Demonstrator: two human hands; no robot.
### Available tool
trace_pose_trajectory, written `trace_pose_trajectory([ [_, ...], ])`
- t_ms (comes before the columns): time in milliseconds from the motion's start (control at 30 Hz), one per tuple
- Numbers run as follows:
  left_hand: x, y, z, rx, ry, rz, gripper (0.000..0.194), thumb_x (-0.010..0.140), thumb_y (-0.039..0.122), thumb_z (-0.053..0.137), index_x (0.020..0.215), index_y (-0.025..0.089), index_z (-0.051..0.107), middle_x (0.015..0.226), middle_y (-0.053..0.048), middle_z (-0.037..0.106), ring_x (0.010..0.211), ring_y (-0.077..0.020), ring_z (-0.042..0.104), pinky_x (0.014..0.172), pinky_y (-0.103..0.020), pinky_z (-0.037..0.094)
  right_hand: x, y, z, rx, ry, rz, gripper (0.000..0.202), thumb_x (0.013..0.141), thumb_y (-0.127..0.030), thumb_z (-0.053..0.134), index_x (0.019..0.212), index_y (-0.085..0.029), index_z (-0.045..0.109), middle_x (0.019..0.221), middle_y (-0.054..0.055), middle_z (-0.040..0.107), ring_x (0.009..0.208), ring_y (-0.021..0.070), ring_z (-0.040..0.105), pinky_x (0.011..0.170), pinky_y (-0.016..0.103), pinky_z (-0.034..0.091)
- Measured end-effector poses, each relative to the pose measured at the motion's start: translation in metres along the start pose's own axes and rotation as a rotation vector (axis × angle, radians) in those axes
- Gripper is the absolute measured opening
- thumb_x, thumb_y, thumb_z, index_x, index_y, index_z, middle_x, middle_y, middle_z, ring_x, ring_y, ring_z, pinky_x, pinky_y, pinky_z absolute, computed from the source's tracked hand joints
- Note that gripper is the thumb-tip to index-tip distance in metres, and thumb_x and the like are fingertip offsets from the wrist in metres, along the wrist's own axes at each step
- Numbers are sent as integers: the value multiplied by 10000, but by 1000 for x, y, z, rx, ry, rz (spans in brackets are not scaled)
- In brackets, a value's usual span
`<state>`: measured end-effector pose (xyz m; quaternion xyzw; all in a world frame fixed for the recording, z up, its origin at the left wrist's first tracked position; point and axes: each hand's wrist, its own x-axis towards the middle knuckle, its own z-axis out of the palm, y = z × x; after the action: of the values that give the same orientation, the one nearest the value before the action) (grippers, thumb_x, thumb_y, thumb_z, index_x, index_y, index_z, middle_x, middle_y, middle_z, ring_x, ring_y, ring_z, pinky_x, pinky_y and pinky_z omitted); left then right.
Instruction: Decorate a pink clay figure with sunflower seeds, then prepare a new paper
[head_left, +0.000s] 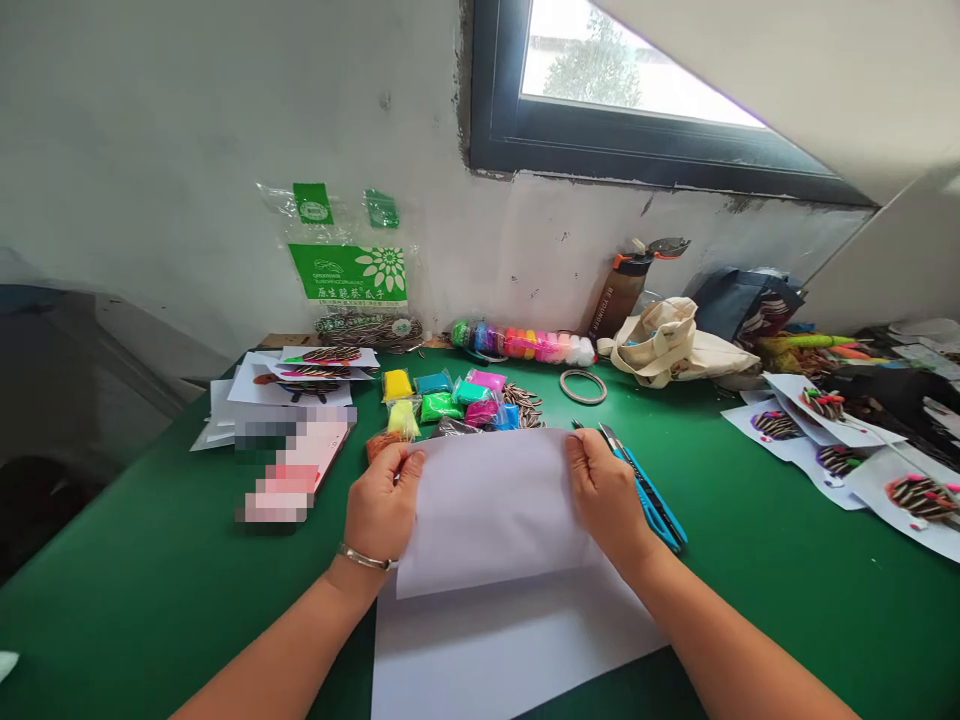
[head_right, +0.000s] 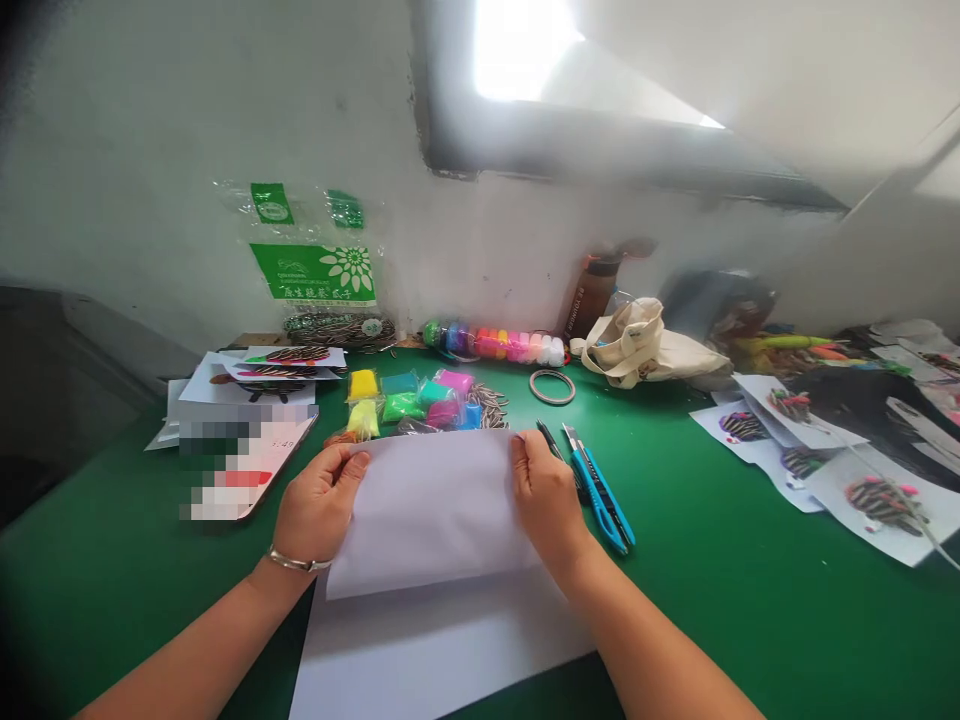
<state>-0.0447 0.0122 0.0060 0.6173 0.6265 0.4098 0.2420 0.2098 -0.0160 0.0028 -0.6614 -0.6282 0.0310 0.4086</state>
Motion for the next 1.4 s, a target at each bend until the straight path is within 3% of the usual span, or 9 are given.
trace_pose_trajectory([
  [133,-3,6,2,82,73,183,260,849,403,463,855,216,643,797,-27,688,744,-206,637,674,-290,454,1,8,0,-49,74,-117,258,975,-342,344,817,-210,499,644,-15,471,548,131,398,542,241,298],
  [300,-1,-2,-2,77,22,198,251,857,440,494,812,224,615,640,15,642,542,-163,609,572,-268,478,3,20,-8,-57,93,-164,265,972,-342,359,798,-210,509,592,-39,432,486,116,342,506,230,296],
  [433,0,2,-17,-27,57,233,381,872,480,518,1122,197,569,977,-59,699,825,-187,675,717,-286,536,0,16,-13,22,-46,-151,259,971,-343,368,780,-218,490,577,-50,424,490,108,367,496,208,320],
  [533,-9,17,-24,76,-170,391,396,884,500,503,1132,213,619,1078,-73,696,986,-223,643,831,-323,510,-5,5,-6,90,-208,-197,235,976,-334,354,819,-222,487,614,-35,478,531,113,426,517,207,342],
  [633,-19,28,-24,211,-442,441,323,916,449,457,1050,247,670,1010,-45,721,922,-211,663,808,-298,497,-10,-5,3,101,-345,-276,228,982,-317,327,847,-222,485,657,-16,518,559,123,443,537,222,344],
  [867,-18,28,-24,437,-571,347,319,931,376,393,974,241,679,984,-57,717,933,-246,649,783,-320,436,-8,-12,3,37,-382,-354,257,982,-298,311,826,-219,498,651,1,534,546,125,434,534,242,311],
  [1033,-18,37,-30,494,-632,291,295,902,347,414,824,228,673,851,-48,709,795,-230,637,669,-304,391,-8,-17,2,-4,-416,-416,265,976,-272,326,798,-211,512,646,4,551,532,121,443,534,244,299],
  [1167,-17,39,-32,369,-659,163,244,830,360,490,736,238,679,730,-13,683,680,-198,594,575,-267,349,-5,-22,2,-81,-473,-444,287,980,-274,317,797,-208,529,646,9,568,539,128,467,534,248,287],
  [1400,-8,32,-23,-102,-686,-101,236,653,413,605,570,196,651,573,12,580,565,-161,504,504,-234,335,4,-29,0,-22,-499,-428,300,975,-301,320,840,-210,571,676,26,597,573,141,501,559,254,315],
])
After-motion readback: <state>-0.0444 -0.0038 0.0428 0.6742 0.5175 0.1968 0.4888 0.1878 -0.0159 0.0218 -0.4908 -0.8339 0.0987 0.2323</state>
